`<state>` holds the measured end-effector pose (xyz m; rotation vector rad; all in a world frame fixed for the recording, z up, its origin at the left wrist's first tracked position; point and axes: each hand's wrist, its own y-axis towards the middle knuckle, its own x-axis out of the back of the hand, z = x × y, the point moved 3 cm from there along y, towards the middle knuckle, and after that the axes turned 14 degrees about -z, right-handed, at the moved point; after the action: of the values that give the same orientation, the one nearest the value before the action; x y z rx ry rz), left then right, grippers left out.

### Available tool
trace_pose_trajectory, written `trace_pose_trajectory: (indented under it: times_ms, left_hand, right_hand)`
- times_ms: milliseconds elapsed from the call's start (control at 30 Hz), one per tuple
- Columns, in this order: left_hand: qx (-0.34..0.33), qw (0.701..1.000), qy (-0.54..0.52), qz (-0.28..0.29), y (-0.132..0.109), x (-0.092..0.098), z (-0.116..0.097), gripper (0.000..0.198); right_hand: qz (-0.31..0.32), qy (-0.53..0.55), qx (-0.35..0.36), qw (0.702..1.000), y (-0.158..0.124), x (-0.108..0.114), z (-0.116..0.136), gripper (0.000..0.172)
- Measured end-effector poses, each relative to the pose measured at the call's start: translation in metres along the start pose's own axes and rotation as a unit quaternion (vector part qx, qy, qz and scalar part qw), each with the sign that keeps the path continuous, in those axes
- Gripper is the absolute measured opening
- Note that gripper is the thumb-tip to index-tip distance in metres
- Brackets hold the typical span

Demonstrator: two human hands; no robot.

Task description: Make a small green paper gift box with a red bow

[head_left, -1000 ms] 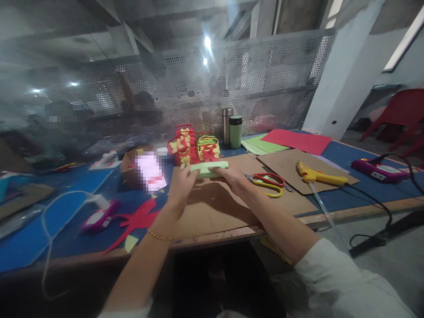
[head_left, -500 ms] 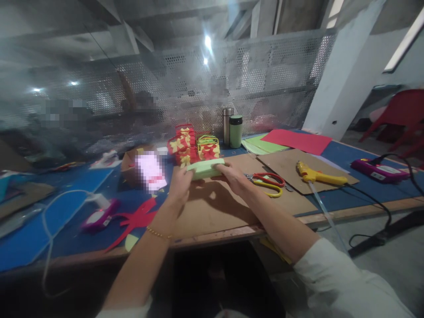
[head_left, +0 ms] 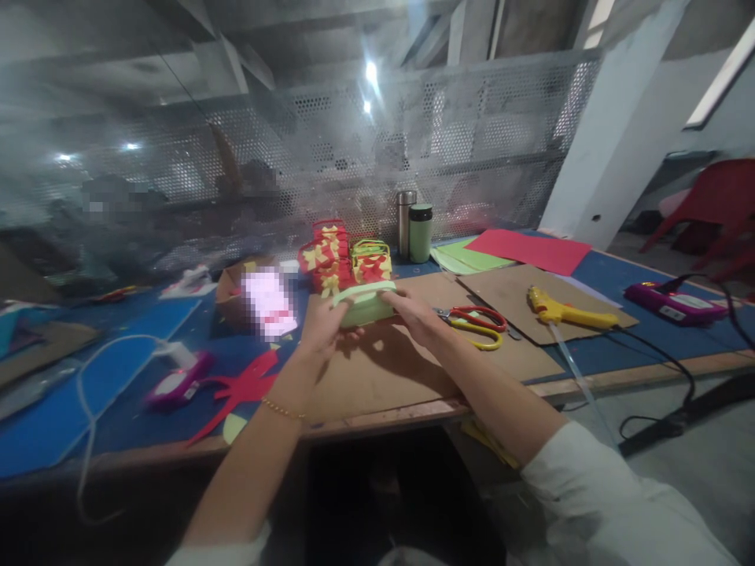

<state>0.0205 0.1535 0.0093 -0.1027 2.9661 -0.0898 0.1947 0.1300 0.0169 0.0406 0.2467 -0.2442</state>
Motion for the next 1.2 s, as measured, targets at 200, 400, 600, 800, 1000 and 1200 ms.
trace_pose_trajectory:
  times_ms: [200, 400, 600, 800, 1000, 1200]
  left_hand:
    - [0.095, 0.995, 0.010, -0.013, -0.001, 0.002, -0.006, 0.039]
    - [0.112, 0.993, 0.009, -0.023, 0.000, 0.001, -0.006, 0.039]
    - [0.090, 0.996, -0.001, 0.001, -0.012, 0.000, -0.019, 0.037]
    - [0.010, 0.999, 0.029, -0.013, -0.010, 0.006, -0.028, 0.048]
    - [-0.119, 0.991, 0.061, -0.027, -0.003, 0.006, -0.016, 0.046]
    - [-0.083, 0.996, 0.029, -0.032, 0.002, 0.008, -0.013, 0.045]
  right_hand:
    - [0.045, 0.042, 0.008, 0.998, -0.004, 0.004, 0.014, 0.028]
    - [0.074, 0.012, 0.039, 0.996, -0.005, 0.003, 0.014, 0.036]
    - [0.043, 0.022, 0.049, 0.998, -0.002, 0.006, 0.013, 0.032]
    - [0.003, 0.037, 0.043, 0.998, 0.004, 0.011, 0.014, 0.026]
    - [0.000, 0.013, 0.027, 1.000, 0.007, 0.011, 0.006, 0.027]
    - [0.007, 0.007, 0.019, 1.000, 0.006, 0.011, 0.007, 0.032]
